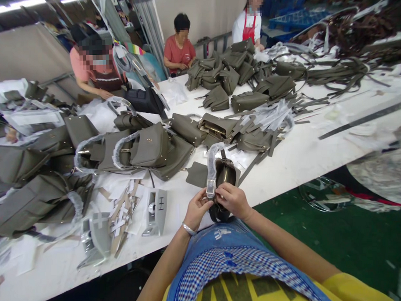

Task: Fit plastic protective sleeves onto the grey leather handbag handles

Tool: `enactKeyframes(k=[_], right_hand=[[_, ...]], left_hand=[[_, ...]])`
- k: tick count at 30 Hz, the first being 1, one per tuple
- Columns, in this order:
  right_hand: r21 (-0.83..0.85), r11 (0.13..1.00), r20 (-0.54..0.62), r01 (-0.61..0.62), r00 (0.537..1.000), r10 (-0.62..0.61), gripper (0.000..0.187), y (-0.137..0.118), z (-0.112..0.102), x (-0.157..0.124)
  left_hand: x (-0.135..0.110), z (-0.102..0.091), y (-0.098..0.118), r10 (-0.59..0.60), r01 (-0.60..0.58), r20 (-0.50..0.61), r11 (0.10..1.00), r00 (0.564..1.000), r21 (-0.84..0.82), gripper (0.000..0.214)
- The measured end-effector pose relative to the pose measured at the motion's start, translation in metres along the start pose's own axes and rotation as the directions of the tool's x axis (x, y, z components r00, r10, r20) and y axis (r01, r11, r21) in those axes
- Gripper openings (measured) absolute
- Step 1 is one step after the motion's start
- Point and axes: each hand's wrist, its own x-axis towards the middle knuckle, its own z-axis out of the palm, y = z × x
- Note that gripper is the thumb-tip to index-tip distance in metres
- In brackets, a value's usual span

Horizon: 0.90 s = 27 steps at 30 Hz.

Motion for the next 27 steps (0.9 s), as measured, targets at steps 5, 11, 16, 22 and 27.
enactKeyframes(k=[5,11,16,22,27], right_hand=[[0.201,0.977,-0.011,-0.075,0.997,0.078,0.011,-0.007,0.0,-0.011],[0.216,0.976,0.004,-0.026,1.0,0.026,0.015,-0.007,-0.002,-0.023],[0.197,0.979,0.054,-0.046,0.998,0.036,0.016,-0.004,0.002,-0.031],[0.328,0.909,0.184,-0.257,0.961,0.206,0.019,-0.008,0.002,-0.039],[0.155,0.964,0.304,-0.216,0.939,0.162,0.041,-0.002,0.008,-0.046]], left_hand=[[-0.006,0.002,-0.006,0.045,-0.044,-0.071,0.999,0.997,0.005,0.055],[-0.007,0.005,-0.007,0.015,-0.014,-0.143,1.0,0.99,0.013,0.053],[0.0,0.004,-0.006,0.11,-0.079,-0.139,0.974,0.984,0.212,0.042],[0.003,-0.004,-0.016,0.101,-0.077,-0.06,0.947,0.993,0.313,0.035],[-0.004,-0.012,-0.025,0.161,-0.127,-0.032,0.875,0.987,0.468,0.028]])
